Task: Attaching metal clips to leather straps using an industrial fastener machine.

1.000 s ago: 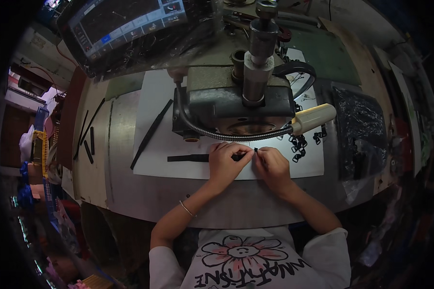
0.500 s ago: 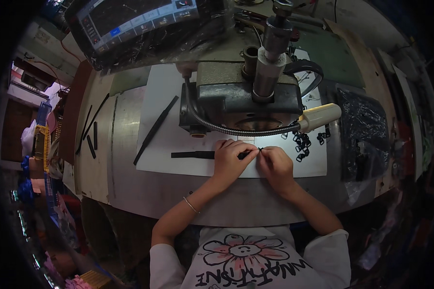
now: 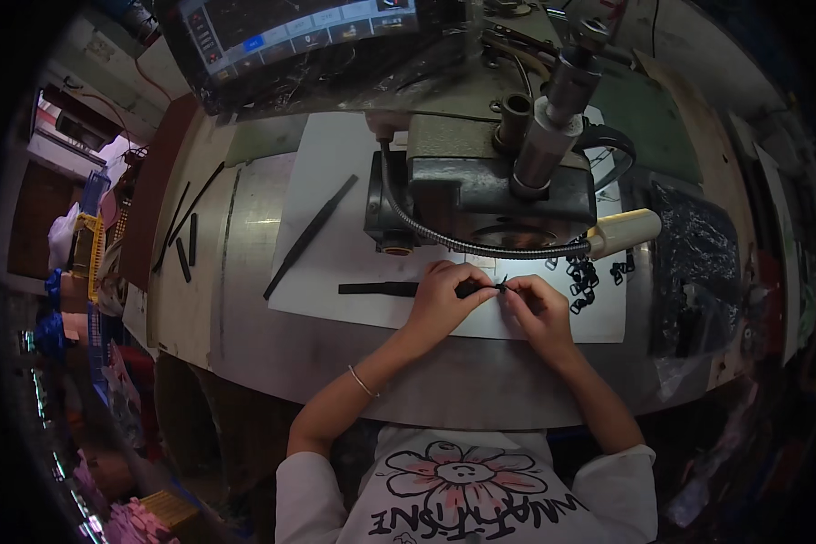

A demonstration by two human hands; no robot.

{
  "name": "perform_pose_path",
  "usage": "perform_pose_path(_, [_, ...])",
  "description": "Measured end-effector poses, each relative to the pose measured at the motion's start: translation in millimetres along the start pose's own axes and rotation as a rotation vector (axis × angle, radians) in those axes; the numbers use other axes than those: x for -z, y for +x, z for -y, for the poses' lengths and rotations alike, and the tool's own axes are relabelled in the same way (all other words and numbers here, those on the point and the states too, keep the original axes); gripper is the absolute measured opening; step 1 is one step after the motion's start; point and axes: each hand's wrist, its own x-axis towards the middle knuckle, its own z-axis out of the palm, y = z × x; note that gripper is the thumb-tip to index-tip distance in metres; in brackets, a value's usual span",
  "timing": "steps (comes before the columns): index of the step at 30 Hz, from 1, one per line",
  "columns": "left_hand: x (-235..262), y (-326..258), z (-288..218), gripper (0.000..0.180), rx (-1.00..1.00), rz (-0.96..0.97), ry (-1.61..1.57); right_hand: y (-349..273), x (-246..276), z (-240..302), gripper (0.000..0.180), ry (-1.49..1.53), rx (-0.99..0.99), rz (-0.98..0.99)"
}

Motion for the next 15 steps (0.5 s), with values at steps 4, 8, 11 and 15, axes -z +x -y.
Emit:
perform_pose_path(4, [13.7,-1.6,7.3,0.022,0.035,0.061,-0.157,6.2,7.0,6.8,0.013,0.338,-0.254,0.258])
perform_pose_path(8, [17.4,-0.2,9.8,0.02,-0.081,0.173,-0.066,6.8,9.0,4.7,0.015,0.434,-0.294,0.3])
perform_pose_path(11, [16.0,-1.1,12.4,0.019,-0.108,0.143,-0.013,6.6,5.4,0.4,0.015,0.316,-0.225,0.285])
perform_pose_path(15, [17.6,0.0,15.2,0.02,-0.189,0.175,0.052,8.2,5.3,3.0,0.016,0.085,-0.057,0.297])
